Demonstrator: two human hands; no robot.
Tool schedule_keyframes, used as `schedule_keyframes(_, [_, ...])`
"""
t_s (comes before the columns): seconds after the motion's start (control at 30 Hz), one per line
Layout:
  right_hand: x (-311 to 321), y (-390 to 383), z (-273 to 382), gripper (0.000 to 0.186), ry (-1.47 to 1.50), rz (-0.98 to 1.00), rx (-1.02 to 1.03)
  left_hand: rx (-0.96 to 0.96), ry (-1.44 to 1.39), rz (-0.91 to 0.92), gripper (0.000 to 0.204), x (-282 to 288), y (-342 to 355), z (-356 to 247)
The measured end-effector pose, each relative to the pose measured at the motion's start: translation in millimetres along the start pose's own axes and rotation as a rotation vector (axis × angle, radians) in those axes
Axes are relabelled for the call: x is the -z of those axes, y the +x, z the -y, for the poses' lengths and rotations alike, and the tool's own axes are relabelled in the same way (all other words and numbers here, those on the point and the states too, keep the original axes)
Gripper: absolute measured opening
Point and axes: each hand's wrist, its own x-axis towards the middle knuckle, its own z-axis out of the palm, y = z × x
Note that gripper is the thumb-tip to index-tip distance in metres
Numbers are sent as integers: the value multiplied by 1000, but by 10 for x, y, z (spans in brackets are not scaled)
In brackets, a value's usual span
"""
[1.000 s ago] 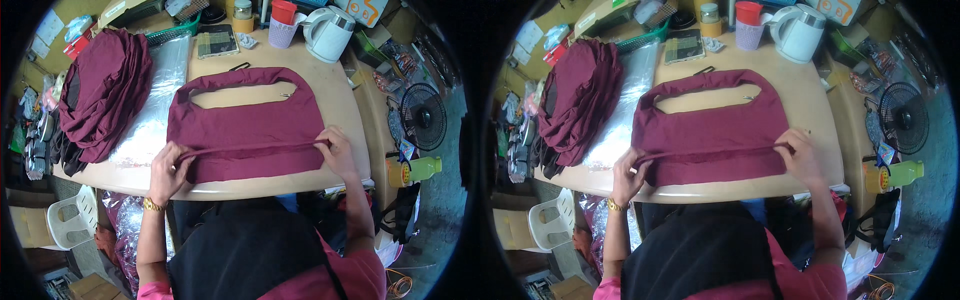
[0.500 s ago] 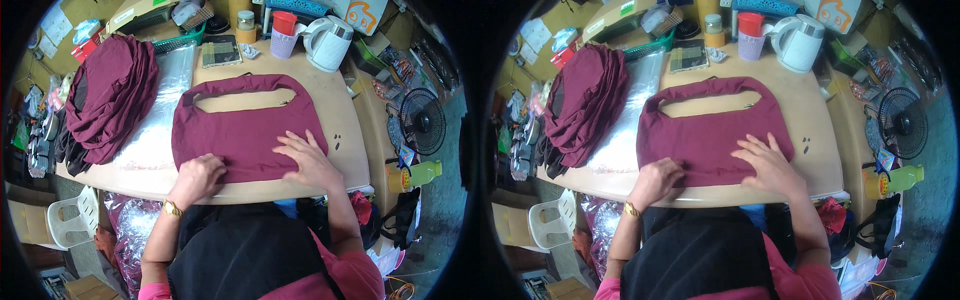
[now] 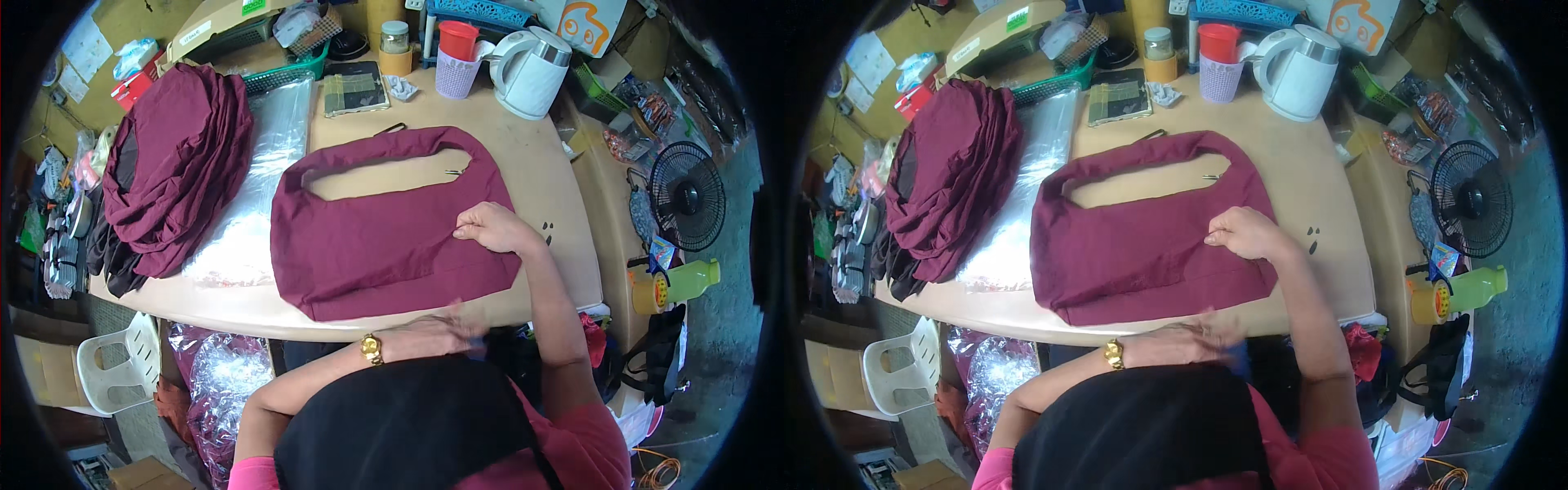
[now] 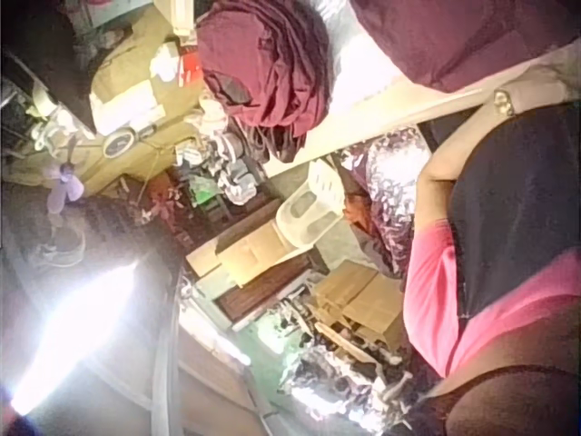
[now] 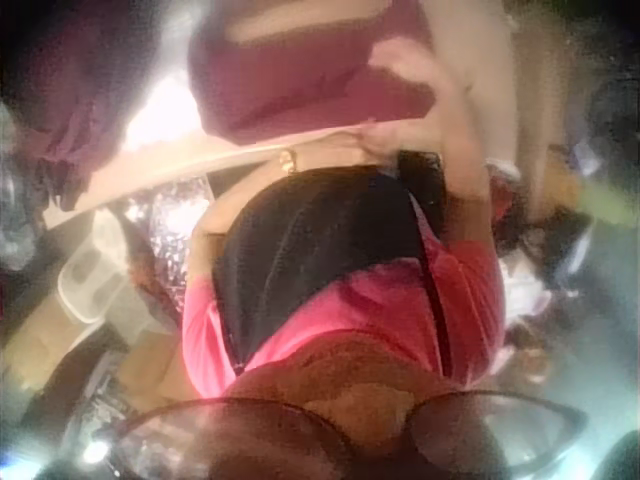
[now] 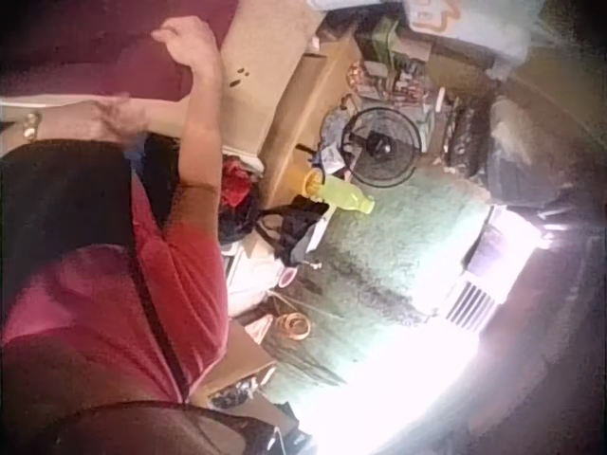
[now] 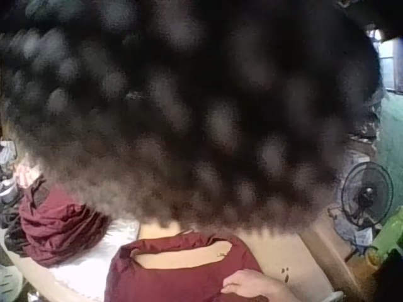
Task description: The person folds a maroon leather bag, places it inside a clear plastic bag, seals the plastic bag with adhesive, and then begins folding a brown leather item using a black tool by hand.
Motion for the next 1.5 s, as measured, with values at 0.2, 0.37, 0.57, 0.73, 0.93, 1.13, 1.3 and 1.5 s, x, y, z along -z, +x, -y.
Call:
schedule_keyframes(0.2, [-30, -305, -241, 17, 57, -181, 185, 691, 93, -115, 88, 1240, -62, 214])
schedule_keyframes(0.37, [155, -923, -105, 29, 35, -69, 302, 777, 87, 137, 22, 1316, -988, 192])
schedule_keyframes(0.57, [-228, -745, 441, 77, -270, -351, 101, 692, 60, 86, 69, 1347, -684, 9])
schedule_keyframes(0.73, [-860, -542, 140, 89, -543, -245, 6, 782, 83, 192, 77, 881, -1153, 228])
schedule_keyframes(0.93, [-628, -356, 65, 89, -596, -239, -34, 759, -281, -169, 54, 1044, -1399, 574])
schedule_keyframes(1.13, [-401, 219, 933, 44, -247, -241, 427, 1157, 471, -378, 51, 1203, -2278, 939])
schedule_keyframes(1.3, [-1448, 1160, 2143, 51, 128, -210, 796, 1096, 307, -490, 18, 1416, -2465, 1017])
schedule_keyframes(1.5, [-1735, 1988, 2194, 14, -4, -177, 707, 1127, -68, -709, 6, 1649, -2288, 763])
